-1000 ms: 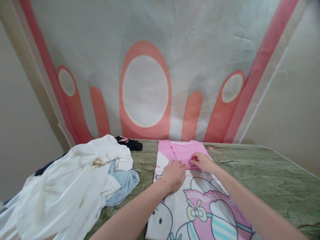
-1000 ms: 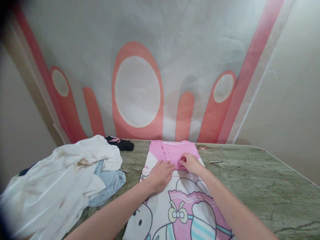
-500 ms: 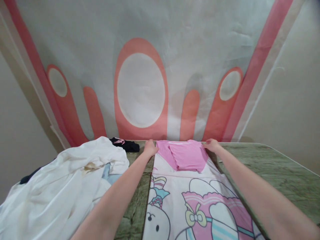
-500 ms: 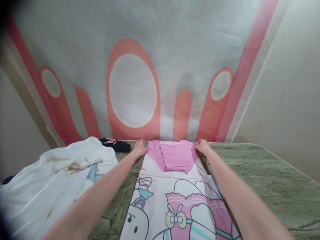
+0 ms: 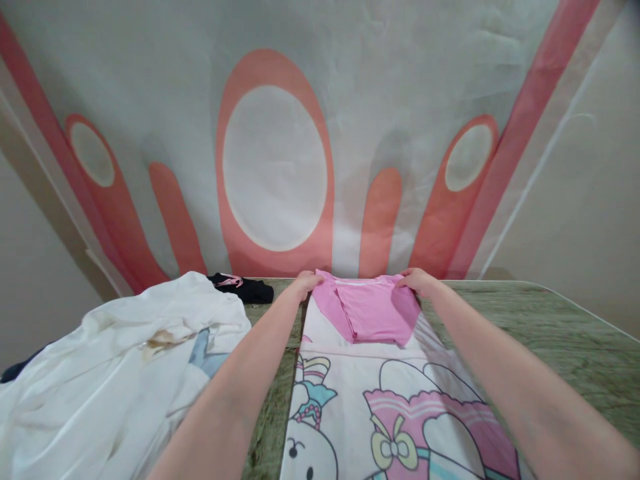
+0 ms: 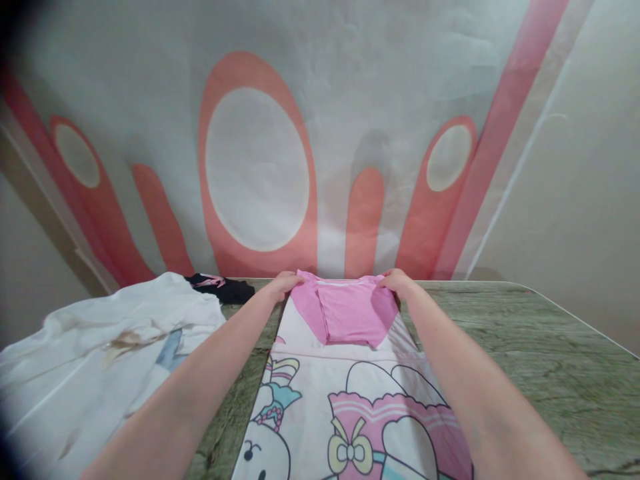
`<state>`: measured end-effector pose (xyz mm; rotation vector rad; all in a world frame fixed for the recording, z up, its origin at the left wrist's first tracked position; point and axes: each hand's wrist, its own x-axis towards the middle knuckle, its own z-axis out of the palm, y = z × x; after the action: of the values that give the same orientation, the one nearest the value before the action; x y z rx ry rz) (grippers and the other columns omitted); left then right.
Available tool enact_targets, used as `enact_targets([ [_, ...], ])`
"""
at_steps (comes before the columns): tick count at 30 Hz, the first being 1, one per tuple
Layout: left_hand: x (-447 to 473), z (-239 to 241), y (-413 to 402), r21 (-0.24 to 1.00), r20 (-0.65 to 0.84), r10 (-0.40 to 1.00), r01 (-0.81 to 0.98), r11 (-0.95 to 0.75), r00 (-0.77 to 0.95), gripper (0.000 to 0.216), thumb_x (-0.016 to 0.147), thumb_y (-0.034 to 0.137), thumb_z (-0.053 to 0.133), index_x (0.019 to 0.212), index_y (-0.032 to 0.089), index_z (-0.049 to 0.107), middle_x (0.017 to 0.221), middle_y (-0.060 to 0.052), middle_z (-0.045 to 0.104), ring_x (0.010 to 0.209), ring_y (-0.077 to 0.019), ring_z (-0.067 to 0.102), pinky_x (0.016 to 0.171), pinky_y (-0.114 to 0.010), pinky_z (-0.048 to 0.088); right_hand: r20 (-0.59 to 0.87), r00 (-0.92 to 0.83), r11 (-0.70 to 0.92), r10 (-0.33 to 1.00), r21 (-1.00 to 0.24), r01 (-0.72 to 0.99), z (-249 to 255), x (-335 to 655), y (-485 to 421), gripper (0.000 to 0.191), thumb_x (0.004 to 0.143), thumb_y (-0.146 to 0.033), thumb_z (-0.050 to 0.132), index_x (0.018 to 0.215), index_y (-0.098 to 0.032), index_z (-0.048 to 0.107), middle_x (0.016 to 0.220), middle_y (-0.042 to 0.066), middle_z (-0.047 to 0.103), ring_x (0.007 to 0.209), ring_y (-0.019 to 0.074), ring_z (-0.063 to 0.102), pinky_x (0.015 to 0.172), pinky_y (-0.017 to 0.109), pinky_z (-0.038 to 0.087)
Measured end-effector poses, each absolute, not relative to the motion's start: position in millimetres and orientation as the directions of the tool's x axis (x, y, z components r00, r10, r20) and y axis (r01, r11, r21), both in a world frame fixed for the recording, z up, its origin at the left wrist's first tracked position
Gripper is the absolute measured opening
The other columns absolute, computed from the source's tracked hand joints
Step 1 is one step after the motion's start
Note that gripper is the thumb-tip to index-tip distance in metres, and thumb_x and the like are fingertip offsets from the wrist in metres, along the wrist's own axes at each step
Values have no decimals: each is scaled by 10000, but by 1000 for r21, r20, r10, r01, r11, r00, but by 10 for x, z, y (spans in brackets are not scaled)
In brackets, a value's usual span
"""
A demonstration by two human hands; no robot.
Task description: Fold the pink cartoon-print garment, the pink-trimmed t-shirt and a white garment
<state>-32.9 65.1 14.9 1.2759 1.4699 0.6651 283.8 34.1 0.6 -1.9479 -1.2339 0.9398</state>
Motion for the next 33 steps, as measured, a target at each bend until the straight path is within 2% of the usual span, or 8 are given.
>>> enact_targets([
  [8, -254, 197, 608, 920, -392, 899, 114, 375, 198, 297, 866, 292, 537, 1115, 131, 524, 1090, -89, 556, 915, -190, 575, 774, -368, 492, -229, 152, -261, 961, -934, 245, 141, 2798, 265, 194, 662, -207, 715, 805, -99, 643, 604, 64, 671, 572, 173, 631, 542, 256, 497],
  [13, -342, 416, 459, 955, -277, 915, -18, 295, 293, 250, 745, 128, 651, 988, 99, 601, 914, -102, 662, 786, -174, 639, 730, -285, 513, -191, 78, -202, 979, -963, 179, 332, 2825, 105, 217, 658, -166, 690, 859, -100, 646, 712, 97, 694, 647, 177, 642, 563, 248, 503],
  [18, -482, 787, 126, 975, -145, 908, -102, 199, 394, 330, 695, 118, 679, 1019, 116, 616, 972, -93, 664, 839, -177, 632, 768, -291, 505, -100, 48, -107, 994, -980, 171, 633, 2954, -283, 383, 645, -119, 667, 1024, -137, 611, 935, 96, 683, 780, 165, 628, 595, 209, 485],
  [23, -645, 1075, -524, 996, 85, 864, -7, -94, 496, 446, 704, 298, 686, 1099, 112, 593, 995, -83, 658, 912, -208, 609, 825, -322, 467, 180, 29, 161, 983, -931, 328, 877, 3042, -1043, 544, 633, -238, 691, 1146, -167, 525, 1071, 79, 630, 910, 191, 588, 742, 256, 484],
  [26, -769, 1051, -1038, 952, 148, 820, 144, -269, 554, 345, 746, 296, 623, 1058, 151, 629, 963, -40, 673, 949, -206, 590, 859, -315, 443, 207, -71, 215, 976, -854, 473, 854, 3030, -1663, 615, 648, -283, 679, 1216, -207, 457, 1128, 77, 595, 963, 222, 567, 785, 308, 481],
  [29, -879, 880, -1534, 891, 51, 731, 299, -342, 681, 245, 790, 231, 529, 985, 195, 673, 975, -12, 675, 920, -193, 602, 832, -280, 447, 162, -160, 227, 974, -731, 643, 656, 2981, -2245, 441, 706, -221, 593, 1142, -214, 533, 1068, 75, 607, 926, 212, 571, 790, 308, 469],
  [31, -925, 747, -1790, 859, -15, 695, 365, -359, 719, 310, 790, 179, 477, 1023, 254, 669, 1006, 15, 671, 942, -182, 601, 856, -272, 435, 114, -264, 274, 958, -639, 719, 487, 2943, -2533, 309, 692, -106, 501, 937, -239, 633, 907, 45, 627, 838, 189, 580, 754, 296, 466],
  [33, -950, 654, -1954, 840, -40, 683, 395, -372, 729, 376, 770, 141, 455, 1045, 298, 659, 1041, 35, 660, 980, -179, 590, 907, -283, 407, 104, -318, 317, 942, -584, 748, 357, 2917, -2723, 390, 639, -30, 434, 870, -259, 649, 864, 37, 616, 860, 188, 572, 765, 297, 457],
])
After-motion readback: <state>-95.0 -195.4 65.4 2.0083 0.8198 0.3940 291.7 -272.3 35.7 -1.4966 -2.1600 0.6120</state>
